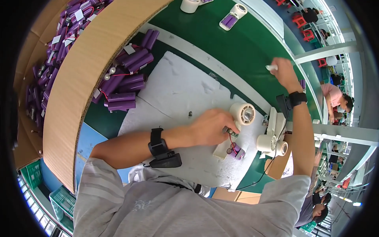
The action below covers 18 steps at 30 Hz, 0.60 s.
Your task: The person assembles handheld fans by connecting battery wires to a circuit board and pressing them into the fan housing. They repeat this process for multiple units, placing each partially assembled fan on the table or conveyor belt.
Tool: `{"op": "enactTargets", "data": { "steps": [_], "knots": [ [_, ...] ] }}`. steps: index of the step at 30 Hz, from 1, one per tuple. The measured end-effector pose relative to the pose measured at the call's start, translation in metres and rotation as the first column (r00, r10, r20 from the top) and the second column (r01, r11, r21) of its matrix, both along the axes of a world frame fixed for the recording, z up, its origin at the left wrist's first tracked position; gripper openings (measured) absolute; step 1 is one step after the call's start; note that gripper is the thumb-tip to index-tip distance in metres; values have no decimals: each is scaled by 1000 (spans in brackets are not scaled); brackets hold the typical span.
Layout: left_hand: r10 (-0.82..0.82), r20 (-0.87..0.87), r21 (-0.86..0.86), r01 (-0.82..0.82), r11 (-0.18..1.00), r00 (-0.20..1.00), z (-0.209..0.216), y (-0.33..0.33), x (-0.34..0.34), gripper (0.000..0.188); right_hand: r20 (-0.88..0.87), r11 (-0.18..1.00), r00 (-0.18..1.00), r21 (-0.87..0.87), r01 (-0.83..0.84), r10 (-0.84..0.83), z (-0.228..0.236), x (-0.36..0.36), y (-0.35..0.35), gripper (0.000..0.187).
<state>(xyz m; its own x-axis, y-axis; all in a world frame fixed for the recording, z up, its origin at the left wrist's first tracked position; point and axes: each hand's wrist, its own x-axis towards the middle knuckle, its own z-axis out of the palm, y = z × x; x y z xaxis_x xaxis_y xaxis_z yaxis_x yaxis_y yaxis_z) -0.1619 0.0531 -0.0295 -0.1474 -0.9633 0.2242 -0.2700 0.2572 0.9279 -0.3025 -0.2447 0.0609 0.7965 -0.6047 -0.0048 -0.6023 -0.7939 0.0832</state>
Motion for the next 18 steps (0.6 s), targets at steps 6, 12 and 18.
{"op": "enactTargets", "data": {
  "steps": [6, 12, 18],
  "knots": [
    [12, 6, 24, -13, 1000, 1000, -5, -3, 1, 27, 267, 853, 841, 109, -511, 470, 18, 115, 142, 20],
    [10, 20, 27, -11, 1000, 1000, 5, -2, -1, 24, 152, 716, 737, 177, -676, 659, 2, 143, 189, 32],
    [252, -127, -224, -276, 935, 959, -43, -13, -31, 24, 397, 707, 791, 371, -602, 465, 51, 98, 234, 56]
  ]
}}
